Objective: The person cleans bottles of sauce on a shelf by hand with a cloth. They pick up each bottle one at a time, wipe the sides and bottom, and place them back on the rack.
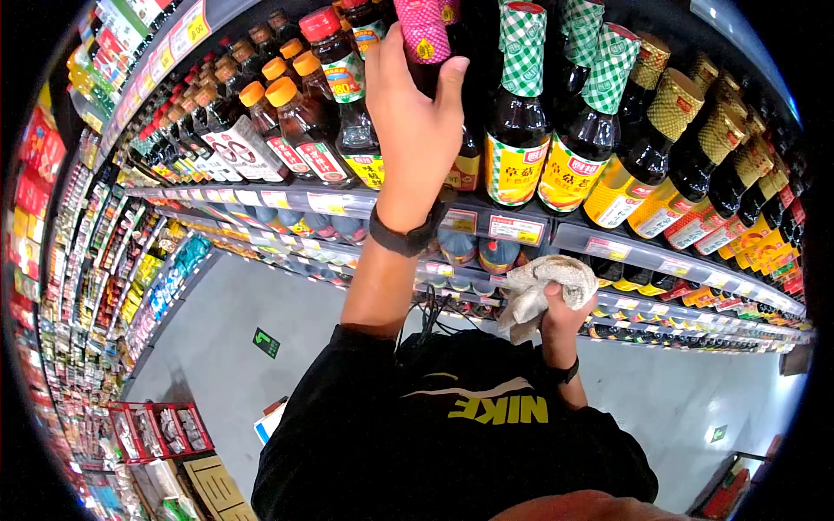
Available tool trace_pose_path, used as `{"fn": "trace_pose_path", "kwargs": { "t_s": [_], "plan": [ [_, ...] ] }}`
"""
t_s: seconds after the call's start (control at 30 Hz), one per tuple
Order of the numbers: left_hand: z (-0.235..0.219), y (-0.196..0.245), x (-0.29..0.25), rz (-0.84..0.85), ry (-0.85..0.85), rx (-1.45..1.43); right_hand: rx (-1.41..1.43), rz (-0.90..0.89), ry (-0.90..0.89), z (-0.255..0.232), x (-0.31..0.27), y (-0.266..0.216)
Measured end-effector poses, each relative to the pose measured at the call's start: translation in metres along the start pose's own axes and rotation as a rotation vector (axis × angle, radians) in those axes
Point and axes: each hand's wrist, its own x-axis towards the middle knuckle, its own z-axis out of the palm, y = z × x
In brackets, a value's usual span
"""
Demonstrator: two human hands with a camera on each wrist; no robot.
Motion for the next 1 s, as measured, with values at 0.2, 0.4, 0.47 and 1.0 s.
{"fn": "trace_pose_path", "kwargs": {
  "t_s": [0.2, 0.4, 0.47, 1.0],
  "plan": [
    [0.001, 0.011, 0.000, 0.025, 0.079, 0.121, -0.006, -0.028, 0.004, -0.013, 0.002, 0.000],
    [0.009, 0.054, -0.013, 0.213, 0.078, 0.061, -0.066, -0.099, -0.025, -0.034, 0.005, 0.002],
    [0.020, 0.062, -0.015, 0.072, 0.047, -0.087, -0.090, -0.119, -0.023, -0.041, 0.005, -0.001],
    [0.015, 0.084, -0.034, -0.182, -0.091, -0.426, 0.346, 0.170, -0.104, -0.108, -0.008, 0.000]
  ]
}}
